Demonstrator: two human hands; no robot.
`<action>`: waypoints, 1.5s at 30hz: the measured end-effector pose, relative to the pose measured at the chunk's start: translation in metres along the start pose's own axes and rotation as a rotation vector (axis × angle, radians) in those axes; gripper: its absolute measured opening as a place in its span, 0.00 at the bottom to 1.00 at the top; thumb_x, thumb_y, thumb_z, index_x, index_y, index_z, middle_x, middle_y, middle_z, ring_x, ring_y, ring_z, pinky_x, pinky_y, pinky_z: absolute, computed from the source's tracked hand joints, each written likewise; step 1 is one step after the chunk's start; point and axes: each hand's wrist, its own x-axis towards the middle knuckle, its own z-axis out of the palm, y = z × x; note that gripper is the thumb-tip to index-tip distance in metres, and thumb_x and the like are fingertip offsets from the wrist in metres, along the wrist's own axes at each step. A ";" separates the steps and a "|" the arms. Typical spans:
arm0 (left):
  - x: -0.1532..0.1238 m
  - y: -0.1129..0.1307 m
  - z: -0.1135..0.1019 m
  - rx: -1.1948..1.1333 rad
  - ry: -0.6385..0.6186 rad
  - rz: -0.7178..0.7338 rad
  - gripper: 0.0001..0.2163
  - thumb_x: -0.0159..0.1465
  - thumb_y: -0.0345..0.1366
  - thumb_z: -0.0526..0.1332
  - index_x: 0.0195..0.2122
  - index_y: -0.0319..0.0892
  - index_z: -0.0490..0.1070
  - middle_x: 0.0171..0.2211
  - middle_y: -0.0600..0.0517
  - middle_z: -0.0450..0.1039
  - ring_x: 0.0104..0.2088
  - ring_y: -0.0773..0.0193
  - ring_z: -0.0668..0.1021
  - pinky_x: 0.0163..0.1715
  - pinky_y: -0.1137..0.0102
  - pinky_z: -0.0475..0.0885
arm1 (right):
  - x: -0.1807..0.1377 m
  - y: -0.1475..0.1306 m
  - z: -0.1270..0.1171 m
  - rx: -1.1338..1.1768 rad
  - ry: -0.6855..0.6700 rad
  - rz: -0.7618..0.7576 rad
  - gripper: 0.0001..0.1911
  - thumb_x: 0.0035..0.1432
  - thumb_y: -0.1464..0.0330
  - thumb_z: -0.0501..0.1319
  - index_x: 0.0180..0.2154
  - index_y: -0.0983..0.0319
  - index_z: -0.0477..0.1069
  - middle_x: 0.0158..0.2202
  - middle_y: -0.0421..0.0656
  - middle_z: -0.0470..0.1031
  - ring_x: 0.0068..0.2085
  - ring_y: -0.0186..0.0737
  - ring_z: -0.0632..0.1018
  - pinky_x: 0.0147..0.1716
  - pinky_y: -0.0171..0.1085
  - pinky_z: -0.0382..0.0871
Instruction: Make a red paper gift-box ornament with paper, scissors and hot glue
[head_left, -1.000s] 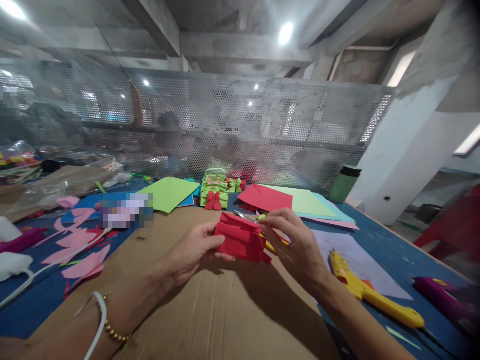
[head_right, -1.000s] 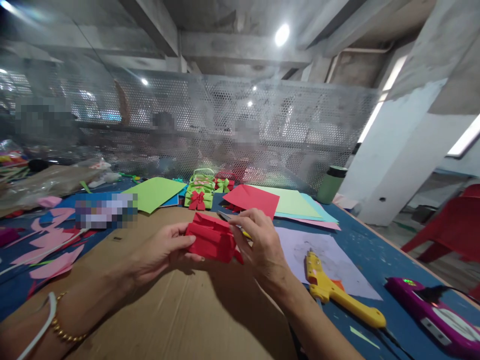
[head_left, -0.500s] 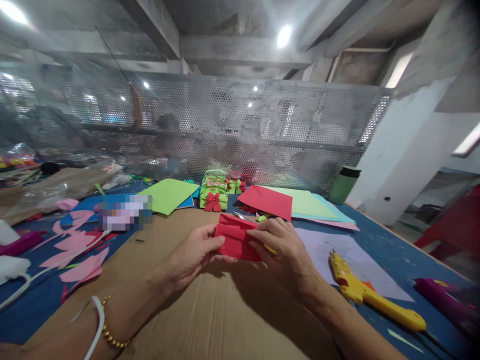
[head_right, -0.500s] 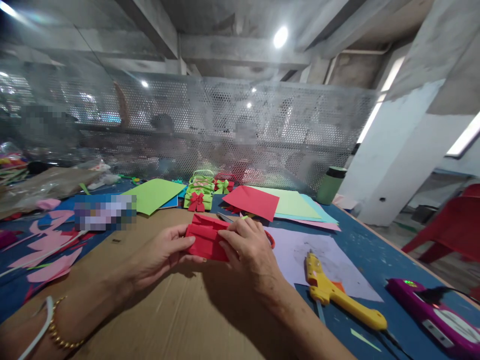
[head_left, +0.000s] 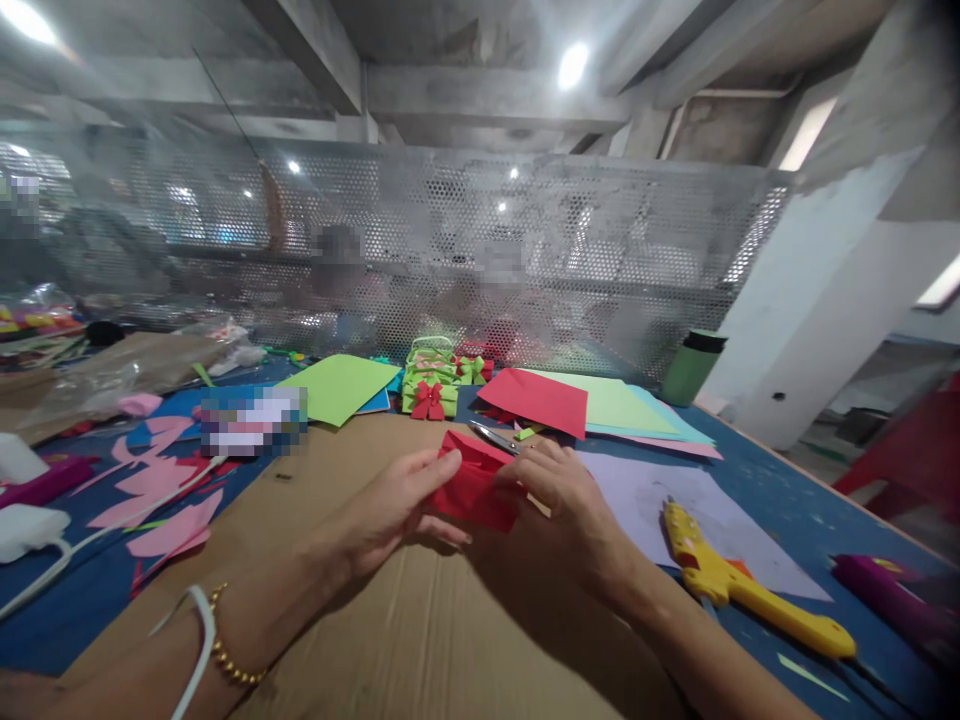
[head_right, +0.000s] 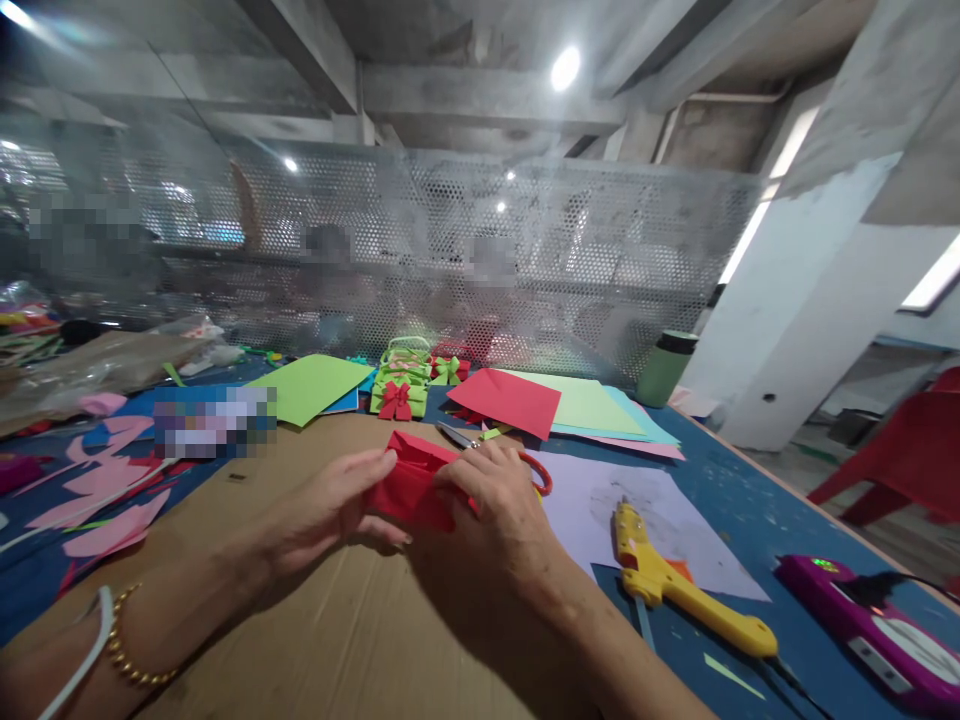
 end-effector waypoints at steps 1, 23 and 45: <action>-0.001 0.001 0.000 0.021 0.002 -0.018 0.23 0.65 0.53 0.62 0.51 0.39 0.71 0.39 0.41 0.79 0.25 0.62 0.81 0.27 0.68 0.76 | 0.000 0.000 0.000 -0.001 -0.010 -0.002 0.08 0.62 0.75 0.59 0.32 0.58 0.73 0.29 0.40 0.76 0.33 0.41 0.70 0.36 0.39 0.59; 0.000 0.004 0.004 0.003 0.128 0.021 0.20 0.55 0.31 0.65 0.50 0.37 0.73 0.41 0.43 0.78 0.33 0.61 0.79 0.26 0.70 0.75 | -0.001 -0.012 -0.002 -0.018 -0.091 -0.179 0.07 0.67 0.70 0.56 0.37 0.59 0.73 0.33 0.41 0.78 0.35 0.41 0.69 0.37 0.42 0.60; 0.002 -0.008 0.004 -0.056 -0.019 0.010 0.20 0.57 0.30 0.62 0.52 0.36 0.70 0.35 0.43 0.76 0.27 0.64 0.75 0.30 0.65 0.70 | 0.001 -0.001 -0.008 0.123 -0.054 0.107 0.11 0.66 0.71 0.58 0.49 0.58 0.73 0.42 0.46 0.79 0.42 0.45 0.76 0.43 0.47 0.70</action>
